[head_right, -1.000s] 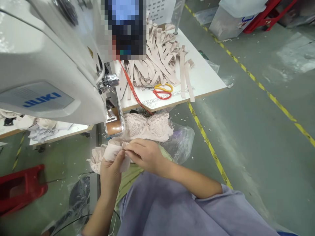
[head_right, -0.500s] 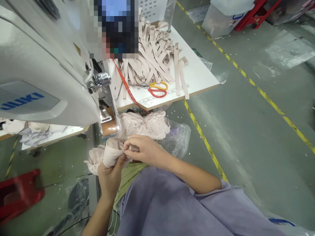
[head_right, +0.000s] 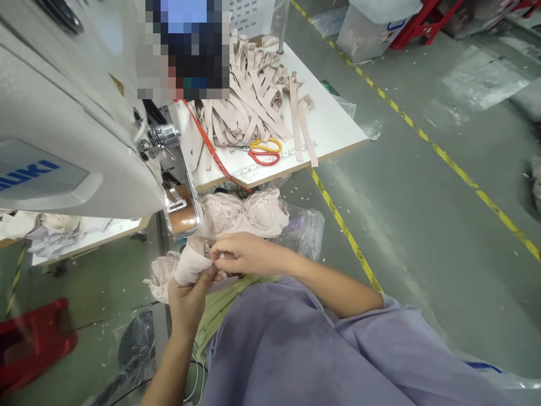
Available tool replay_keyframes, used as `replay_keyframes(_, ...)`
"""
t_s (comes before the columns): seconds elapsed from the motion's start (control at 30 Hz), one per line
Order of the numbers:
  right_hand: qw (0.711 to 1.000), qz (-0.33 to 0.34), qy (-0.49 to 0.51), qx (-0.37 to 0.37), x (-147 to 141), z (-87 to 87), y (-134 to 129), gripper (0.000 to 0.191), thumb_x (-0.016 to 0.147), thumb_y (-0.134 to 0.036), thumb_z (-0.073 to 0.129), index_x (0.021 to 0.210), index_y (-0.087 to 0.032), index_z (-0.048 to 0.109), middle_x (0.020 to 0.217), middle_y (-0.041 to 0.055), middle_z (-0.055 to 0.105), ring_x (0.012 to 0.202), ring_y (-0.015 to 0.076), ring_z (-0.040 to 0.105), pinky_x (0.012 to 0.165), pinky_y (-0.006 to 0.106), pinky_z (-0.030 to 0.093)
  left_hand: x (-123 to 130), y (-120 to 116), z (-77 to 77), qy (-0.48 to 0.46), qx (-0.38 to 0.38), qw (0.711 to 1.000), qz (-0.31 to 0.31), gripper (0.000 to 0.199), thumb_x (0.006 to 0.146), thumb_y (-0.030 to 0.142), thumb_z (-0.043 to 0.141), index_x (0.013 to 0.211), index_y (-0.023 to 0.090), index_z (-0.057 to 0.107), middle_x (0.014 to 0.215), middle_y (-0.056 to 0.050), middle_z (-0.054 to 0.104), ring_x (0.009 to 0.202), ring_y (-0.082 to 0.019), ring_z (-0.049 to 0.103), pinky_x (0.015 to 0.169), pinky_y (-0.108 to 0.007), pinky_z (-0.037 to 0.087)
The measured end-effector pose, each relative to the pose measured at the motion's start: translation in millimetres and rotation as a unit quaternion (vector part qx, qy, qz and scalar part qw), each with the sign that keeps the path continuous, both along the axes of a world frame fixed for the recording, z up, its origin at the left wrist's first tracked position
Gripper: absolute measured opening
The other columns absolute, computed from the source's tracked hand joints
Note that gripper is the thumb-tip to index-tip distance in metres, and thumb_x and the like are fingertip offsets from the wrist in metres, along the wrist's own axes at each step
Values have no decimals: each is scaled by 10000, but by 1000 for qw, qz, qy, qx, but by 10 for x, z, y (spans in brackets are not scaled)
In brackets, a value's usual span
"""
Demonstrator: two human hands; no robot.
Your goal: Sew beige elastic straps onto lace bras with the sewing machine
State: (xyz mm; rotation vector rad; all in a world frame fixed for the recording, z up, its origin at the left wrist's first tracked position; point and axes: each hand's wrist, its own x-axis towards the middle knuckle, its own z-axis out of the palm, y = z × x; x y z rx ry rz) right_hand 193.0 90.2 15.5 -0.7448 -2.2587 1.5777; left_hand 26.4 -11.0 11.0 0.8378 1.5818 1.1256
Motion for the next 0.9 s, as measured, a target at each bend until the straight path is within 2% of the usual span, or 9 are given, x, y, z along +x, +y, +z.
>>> replay_keyframes(0.1,1000,-16,-11,1,-12,5,-29,95,901,-204,547,867,-185,634,804,-17,620,713,115,527,652,234,364,-29,23,20,3,-20,1000,-19,260,788,383,759,783,123,763,707,-71,752,682,-194,701,663,-272,560)
replay_keyframes(0.23,995,-95,-8,25,-50,-4,-127,73,875,-203,574,830,-187,629,724,-31,578,688,112,505,646,235,353,-39,40,97,15,-52,998,-12,290,772,385,768,909,130,769,854,-70,773,777,-206,704,690,-270,545)
replay_keyframes(0.37,992,-119,16,-28,-15,-9,-126,118,881,-244,586,914,-193,687,814,-4,625,711,114,530,648,229,388,-95,44,135,59,-52,997,6,283,780,392,756,897,135,773,836,-58,760,771,-207,681,681,-268,519)
replay_keyframes(0.47,987,-141,27,-69,52,30,-71,164,894,-239,552,954,-181,692,884,21,665,717,115,550,635,227,404,-181,88,138,90,-38,995,-38,259,805,384,730,893,144,770,778,-39,735,716,-181,640,646,-246,483)
replay_keyframes(0.53,987,-154,9,-50,97,73,-50,152,901,-252,548,977,-185,661,793,-5,628,638,102,500,592,224,378,-221,133,153,89,-23,992,-81,228,806,370,727,862,151,764,759,-34,723,705,-174,623,654,-241,475)
replay_keyframes(0.67,990,-127,-35,44,150,150,-62,97,906,-246,546,995,-210,531,636,-77,449,549,98,394,564,230,309,-202,200,240,67,7,989,-134,211,820,340,716,939,174,770,871,-51,747,809,-199,650,765,-266,499)
replay_keyframes(0.8,989,-88,-53,105,150,189,-72,89,883,-166,529,941,-211,479,653,-70,464,568,104,405,579,243,268,-122,216,355,82,19,985,-153,250,839,307,691,1050,195,768,983,-67,757,903,-233,669,817,-291,508)
replay_keyframes(0.9,993,-76,-36,86,140,213,-66,117,865,-124,520,937,-208,481,663,-67,507,574,103,431,596,241,285,-83,228,407,104,18,982,-156,191,825,297,696,959,191,783,853,-54,746,833,-235,660,788,-300,513)
